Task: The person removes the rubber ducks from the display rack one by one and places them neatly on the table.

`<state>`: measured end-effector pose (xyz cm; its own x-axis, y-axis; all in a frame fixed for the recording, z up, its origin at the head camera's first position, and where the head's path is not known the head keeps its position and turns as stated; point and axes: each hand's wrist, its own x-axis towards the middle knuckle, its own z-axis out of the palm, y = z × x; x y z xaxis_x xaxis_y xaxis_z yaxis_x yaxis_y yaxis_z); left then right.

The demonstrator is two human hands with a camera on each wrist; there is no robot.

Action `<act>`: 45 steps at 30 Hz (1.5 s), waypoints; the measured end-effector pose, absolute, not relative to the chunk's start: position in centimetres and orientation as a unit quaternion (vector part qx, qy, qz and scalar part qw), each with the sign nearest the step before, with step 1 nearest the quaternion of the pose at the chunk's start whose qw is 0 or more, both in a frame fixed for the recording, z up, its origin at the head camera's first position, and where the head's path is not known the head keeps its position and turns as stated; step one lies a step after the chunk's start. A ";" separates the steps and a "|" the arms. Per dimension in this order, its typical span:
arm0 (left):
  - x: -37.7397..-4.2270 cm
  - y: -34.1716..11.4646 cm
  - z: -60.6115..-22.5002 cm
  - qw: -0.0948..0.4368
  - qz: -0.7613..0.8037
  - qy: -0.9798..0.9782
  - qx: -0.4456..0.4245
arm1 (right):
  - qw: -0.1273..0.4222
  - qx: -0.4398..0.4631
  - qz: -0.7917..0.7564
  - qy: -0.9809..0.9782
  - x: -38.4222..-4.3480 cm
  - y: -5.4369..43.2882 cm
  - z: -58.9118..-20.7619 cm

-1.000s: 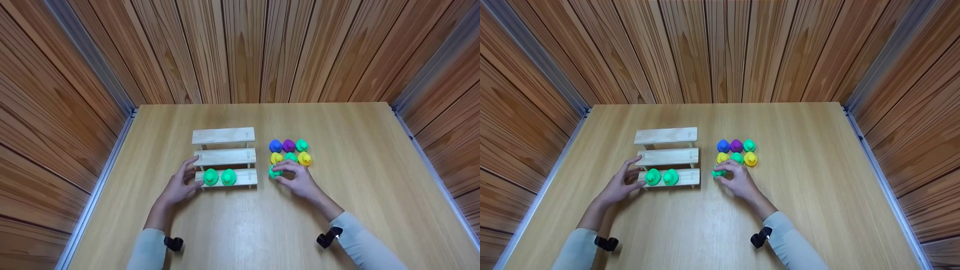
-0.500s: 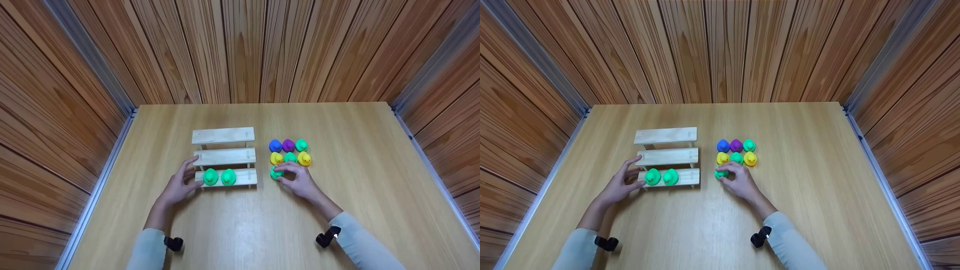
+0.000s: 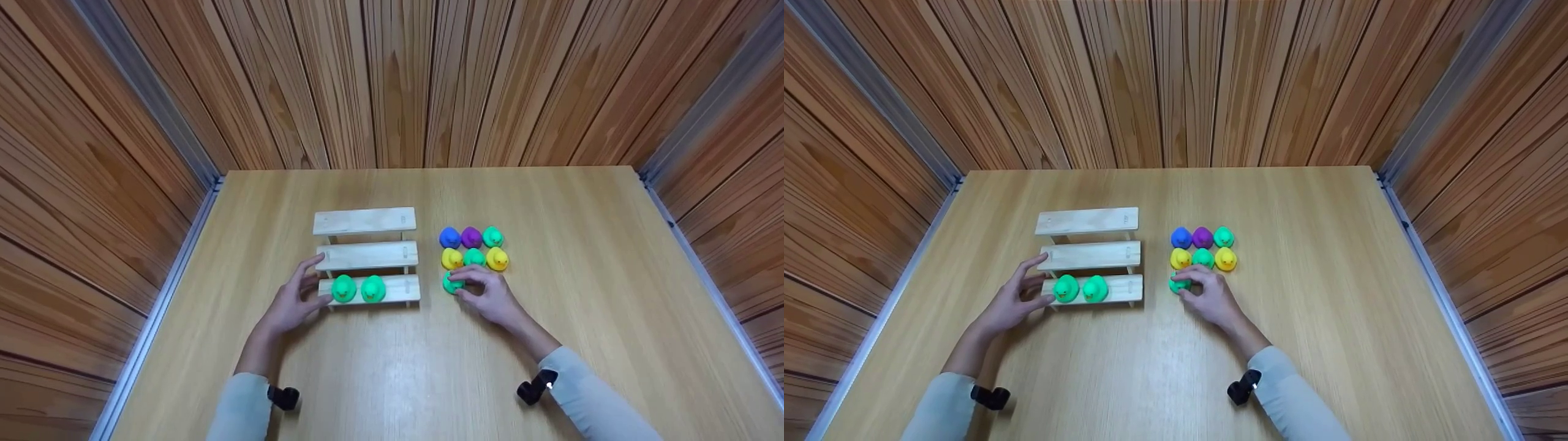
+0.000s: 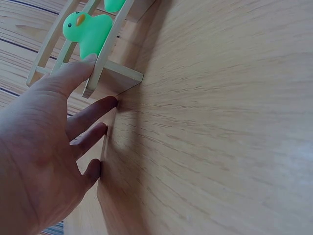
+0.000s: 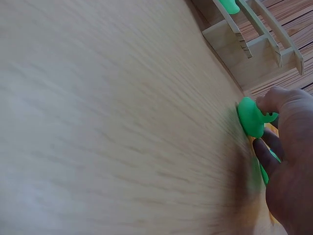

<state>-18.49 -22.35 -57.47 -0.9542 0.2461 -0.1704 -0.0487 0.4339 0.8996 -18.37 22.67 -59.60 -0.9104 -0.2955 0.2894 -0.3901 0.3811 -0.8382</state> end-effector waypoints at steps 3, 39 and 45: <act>-18.5 -22.4 -57.4 0.140 0.529 0.834 0.061 | 0.043 0.202 0.522 -0.827 -18.4 22.7 -59.5; -18.3 -22.3 -57.2 0.139 0.533 0.832 0.064 | 0.004 0.200 0.521 -0.830 -17.9 21.6 -55.6; -18.4 -22.3 -57.2 0.137 0.532 0.833 0.063 | -0.012 0.211 0.501 -0.839 -17.7 20.3 -54.9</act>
